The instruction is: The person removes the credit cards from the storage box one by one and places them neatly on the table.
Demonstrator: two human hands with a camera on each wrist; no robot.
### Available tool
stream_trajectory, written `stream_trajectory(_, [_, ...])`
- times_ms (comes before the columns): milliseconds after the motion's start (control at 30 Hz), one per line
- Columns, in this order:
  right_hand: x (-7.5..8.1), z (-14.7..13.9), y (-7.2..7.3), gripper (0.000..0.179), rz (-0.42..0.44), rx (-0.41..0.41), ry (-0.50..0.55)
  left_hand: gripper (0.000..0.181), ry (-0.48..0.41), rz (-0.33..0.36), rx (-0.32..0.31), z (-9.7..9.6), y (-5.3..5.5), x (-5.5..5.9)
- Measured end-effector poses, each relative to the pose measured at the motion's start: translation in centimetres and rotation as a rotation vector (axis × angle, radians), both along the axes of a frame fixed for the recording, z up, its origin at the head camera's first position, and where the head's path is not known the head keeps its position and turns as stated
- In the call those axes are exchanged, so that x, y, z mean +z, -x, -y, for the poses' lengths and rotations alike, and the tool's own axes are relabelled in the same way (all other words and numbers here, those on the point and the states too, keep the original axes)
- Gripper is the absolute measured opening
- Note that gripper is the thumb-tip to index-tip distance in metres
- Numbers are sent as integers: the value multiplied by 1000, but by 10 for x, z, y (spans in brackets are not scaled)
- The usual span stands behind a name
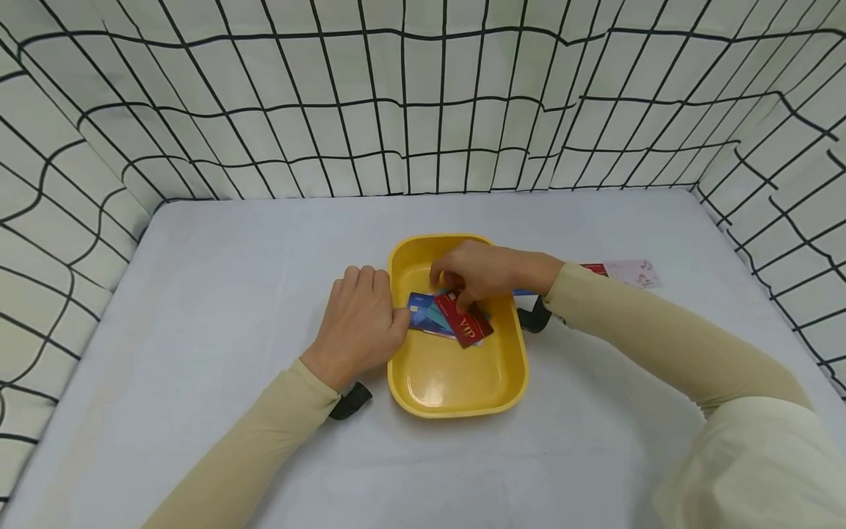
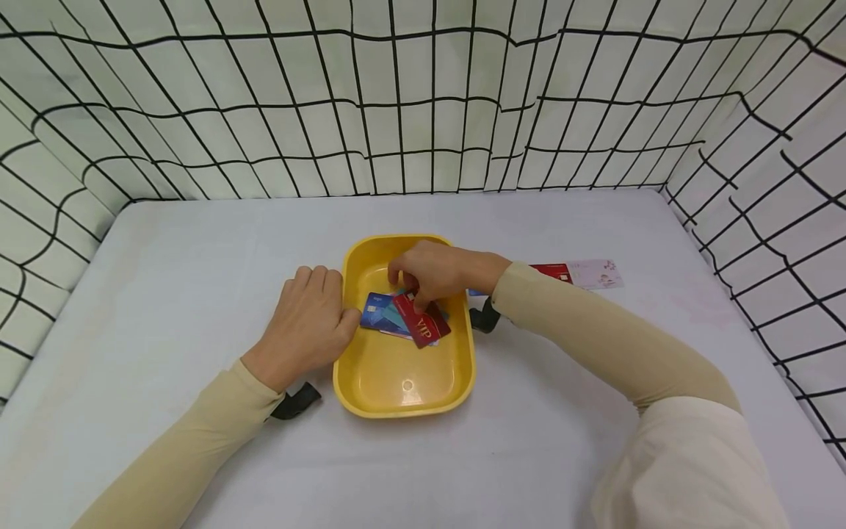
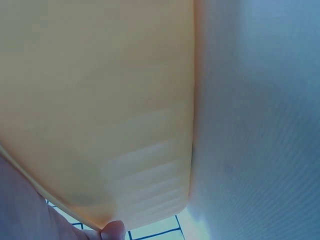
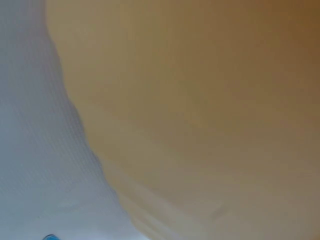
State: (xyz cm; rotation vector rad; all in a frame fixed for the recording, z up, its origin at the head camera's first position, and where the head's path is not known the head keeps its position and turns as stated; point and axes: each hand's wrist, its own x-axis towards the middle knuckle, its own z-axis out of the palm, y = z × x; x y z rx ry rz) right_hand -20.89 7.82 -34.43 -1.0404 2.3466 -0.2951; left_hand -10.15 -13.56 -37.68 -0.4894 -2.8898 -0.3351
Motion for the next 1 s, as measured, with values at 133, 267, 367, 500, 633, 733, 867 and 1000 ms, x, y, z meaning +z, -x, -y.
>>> stream_trajectory(133, [-1,0,0,46,13,-15,0,26,0,1,1,0,0,0])
stream_trajectory(267, [-1,-1,1,45,17,-16,5,26,0,7,3,0,-1,0])
stream_trajectory(367, [-1,-1,1,43,20,-9,15,26,-2,-5,1,0,-1,-1])
stream_trajectory(500, [0,-2,0,34,29,3,36,27,-4,-13,0,0,0,-1])
stream_trajectory(633, [2,-3,0,26,20,21,44,27,-1,-6,3,0,0,0])
stream_trajectory(733, [3,-3,-1,24,6,38,43,27,-2,-1,3,0,0,0])
stream_trajectory(867, [3,-5,0,23,15,54,53,26,-6,3,2,0,0,0])
stream_trajectory(1000, [5,-7,1,21,32,57,65,26,-5,5,1,0,0,0])
